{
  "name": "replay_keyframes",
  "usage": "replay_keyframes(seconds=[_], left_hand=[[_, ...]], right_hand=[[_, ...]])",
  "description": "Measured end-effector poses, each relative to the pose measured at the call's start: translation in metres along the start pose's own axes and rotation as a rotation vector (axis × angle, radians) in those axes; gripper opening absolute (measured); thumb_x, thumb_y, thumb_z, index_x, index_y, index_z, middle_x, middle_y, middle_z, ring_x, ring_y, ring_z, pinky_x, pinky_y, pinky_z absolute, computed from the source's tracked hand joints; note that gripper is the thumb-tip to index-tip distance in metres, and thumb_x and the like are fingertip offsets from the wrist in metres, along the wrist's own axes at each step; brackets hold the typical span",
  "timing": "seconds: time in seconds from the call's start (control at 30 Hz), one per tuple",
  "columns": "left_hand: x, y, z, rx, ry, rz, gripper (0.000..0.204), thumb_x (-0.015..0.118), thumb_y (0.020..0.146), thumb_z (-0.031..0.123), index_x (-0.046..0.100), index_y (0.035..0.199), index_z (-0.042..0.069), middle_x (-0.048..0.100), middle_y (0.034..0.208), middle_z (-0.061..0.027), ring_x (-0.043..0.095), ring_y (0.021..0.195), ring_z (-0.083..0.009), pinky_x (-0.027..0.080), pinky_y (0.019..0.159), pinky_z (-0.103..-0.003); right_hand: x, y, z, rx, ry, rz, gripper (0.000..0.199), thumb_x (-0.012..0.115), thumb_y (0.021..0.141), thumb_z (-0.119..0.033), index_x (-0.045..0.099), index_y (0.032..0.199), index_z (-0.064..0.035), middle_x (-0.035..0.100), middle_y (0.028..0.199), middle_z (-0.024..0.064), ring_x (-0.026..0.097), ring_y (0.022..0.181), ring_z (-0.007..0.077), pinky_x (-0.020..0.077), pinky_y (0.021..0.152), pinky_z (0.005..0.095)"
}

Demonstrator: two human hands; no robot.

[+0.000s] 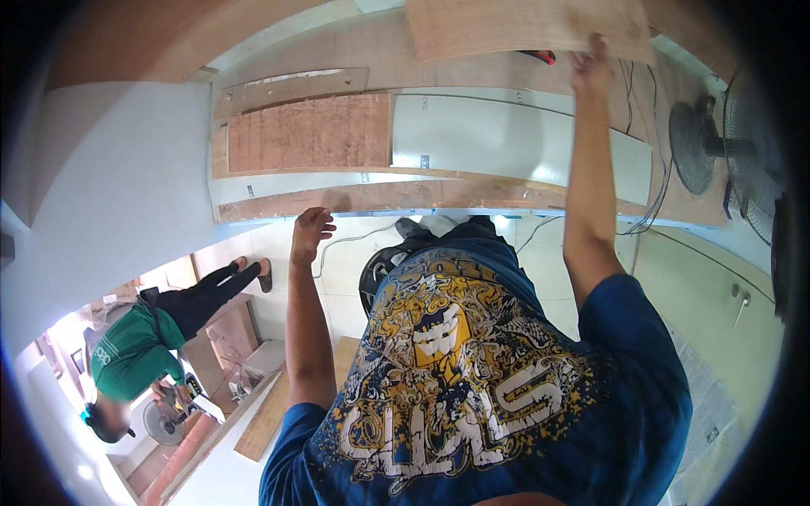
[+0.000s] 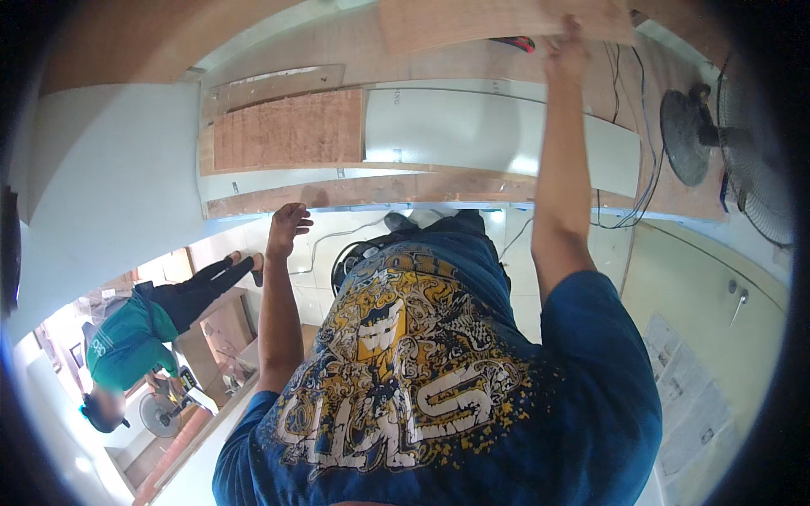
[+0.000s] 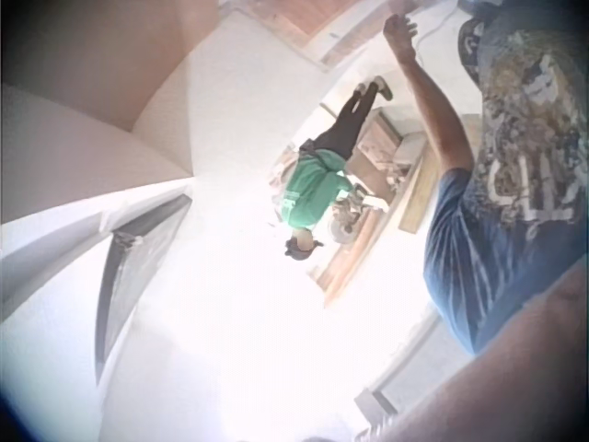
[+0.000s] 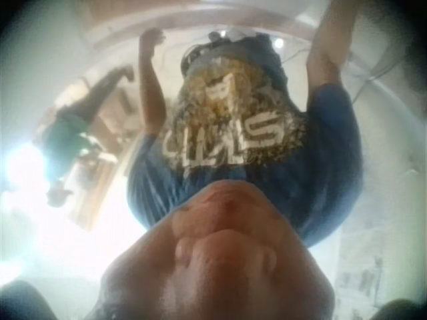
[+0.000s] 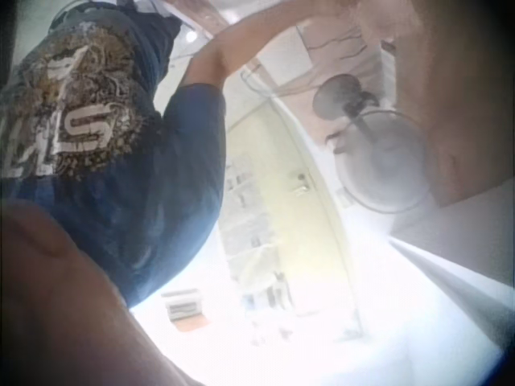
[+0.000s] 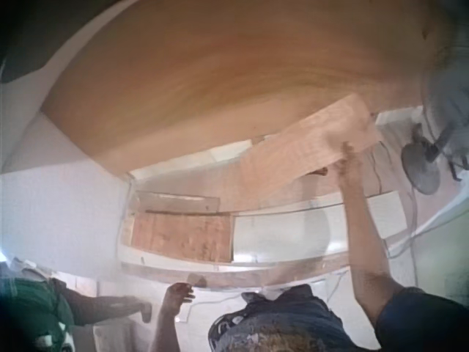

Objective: The person aligns and secures wooden panels onto a white shelving unit using a red utility knife to mark and adjust the pieces. They repeatedly position the panels, press them into place, and use the knife to ensure proper fit.

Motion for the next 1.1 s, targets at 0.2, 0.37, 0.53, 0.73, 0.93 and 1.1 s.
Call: replay_keyframes(seconds=[0.2,0.37,0.53,0.73,0.93,1.1], left_hand=[[0.027,0.011,0.041,0.354,0.19,0.246,0.03,0.069,0.097,0.018,0.066,0.118,-0.004,0.071,0.102,-0.0151,0.072,0.087,-0.0229,0.057,0.072,-0.033],[0.104,0.012,0.151,0.892,0.343,0.149,0.043,0.072,0.094,0.019,0.063,0.13,-0.003,0.066,0.123,-0.0223,0.069,0.101,-0.0359,0.057,0.085,-0.042],[0.193,0.028,0.162,0.903,0.763,0.017,0.063,0.073,0.092,0.032,0.054,0.145,0.002,0.058,0.14,-0.02,0.056,0.126,-0.0392,0.048,0.106,-0.048],[0.206,0.02,0.157,0.829,0.953,-0.016,0.067,0.076,0.088,0.032,0.055,0.144,0.002,0.049,0.149,-0.0169,0.044,0.14,-0.0387,0.042,0.112,-0.051],[0.208,0.022,0.14,0.796,0.978,0.053,0.061,0.076,0.086,0.025,0.059,0.139,0.0,0.05,0.149,-0.0167,0.049,0.133,-0.0392,0.041,0.111,-0.05],[0.206,0.048,0.124,1.082,1.0,0.192,0.046,0.065,0.085,0.009,0.064,0.129,0.0,0.059,0.138,-0.0201,0.054,0.126,-0.0399,0.043,0.108,-0.052]], right_hand=[[-0.104,-0.1,-0.07,-0.02,-0.039,0.185,0.054,0.058,0.107,-0.036,0.046,0.153,-0.0086,0.047,0.155,0.0051,0.04,0.142,0.0384,0.0425,0.115,0.0576],[-0.176,-0.187,-0.005,0.184,-0.021,0.272,0.06,0.065,0.102,-0.045,0.048,0.151,-0.0132,0.054,0.148,0.0008,0.045,0.139,0.0344,0.0425,0.114,0.0546],[-0.212,-0.233,0.065,0.25,-0.011,0.197,0.053,0.065,0.102,-0.048,0.058,0.142,-0.0135,0.064,0.132,0.0035,0.06,0.121,0.0288,0.0534,0.1,0.0502],[-0.225,-0.245,0.055,0.606,-0.614,0.036,0.051,0.07,0.094,-0.061,0.065,0.11,-0.0126,0.061,0.084,0.0013,0.066,0.076,0.0185,0.0576,0.075,0.04],[-0.223,-0.246,0.06,0.734,-0.701,-0.033,0.054,0.07,0.092,-0.065,0.065,0.098,-0.0117,0.06,0.08,-0.0012,0.065,0.07,0.0182,0.0573,0.066,0.0362],[-0.244,-0.225,0.03,0.561,-0.916,-0.147,0.043,0.068,0.098,-0.052,0.07,0.093,-0.0098,0.065,0.078,0.0033,0.066,0.066,0.0198,0.0547,0.063,0.0362]])
Point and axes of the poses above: each hand's wrist, its own y-axis towards the middle knuckle, its own x-axis out of the palm, z = x × y, the point moved 8 cm from there along y, towards the middle knuckle
